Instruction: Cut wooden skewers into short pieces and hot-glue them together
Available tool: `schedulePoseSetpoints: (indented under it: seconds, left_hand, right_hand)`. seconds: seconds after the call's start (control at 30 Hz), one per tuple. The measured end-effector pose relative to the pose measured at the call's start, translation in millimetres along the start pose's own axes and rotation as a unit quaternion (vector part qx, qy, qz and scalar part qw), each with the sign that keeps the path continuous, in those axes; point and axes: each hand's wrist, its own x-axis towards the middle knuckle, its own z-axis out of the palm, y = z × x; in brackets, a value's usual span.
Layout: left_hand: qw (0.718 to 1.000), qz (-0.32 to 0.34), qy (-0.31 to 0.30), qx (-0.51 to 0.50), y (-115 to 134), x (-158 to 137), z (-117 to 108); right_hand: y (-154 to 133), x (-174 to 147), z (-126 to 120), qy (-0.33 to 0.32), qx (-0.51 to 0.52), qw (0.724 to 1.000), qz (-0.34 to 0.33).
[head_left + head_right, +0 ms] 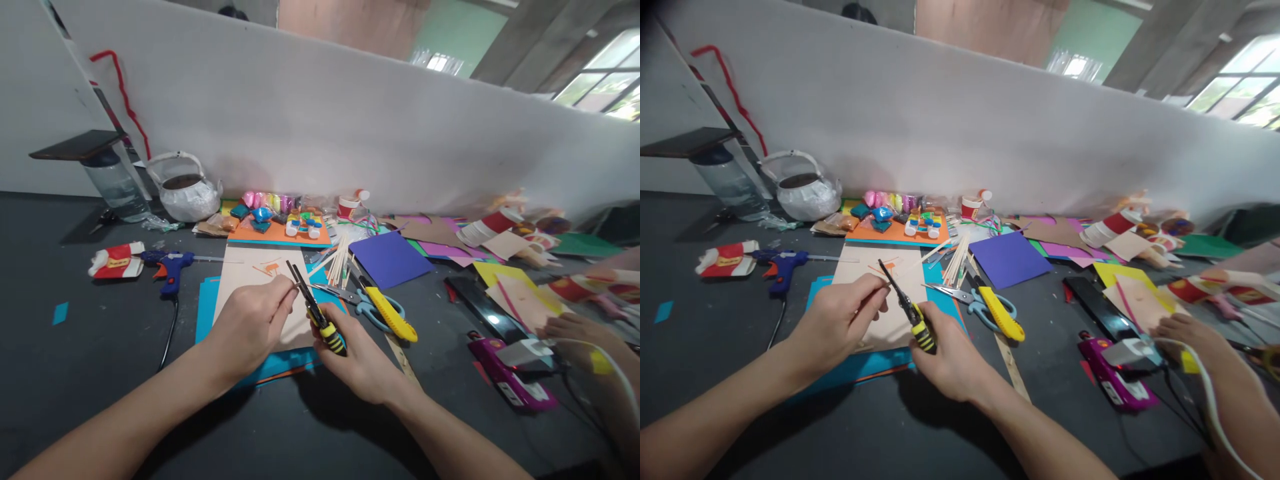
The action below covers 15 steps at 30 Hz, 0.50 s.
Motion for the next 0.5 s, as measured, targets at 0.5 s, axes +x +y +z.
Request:
schedulePoseSetpoints:
  seconds: [0.5]
  left_hand:
    - [0.997,-0.027,-0.013,-0.068,3.1,-0.3,0.4]
  right_hand:
    - [1.1,-2.6,2.3,-0.001,-0.004,1.000,0.009]
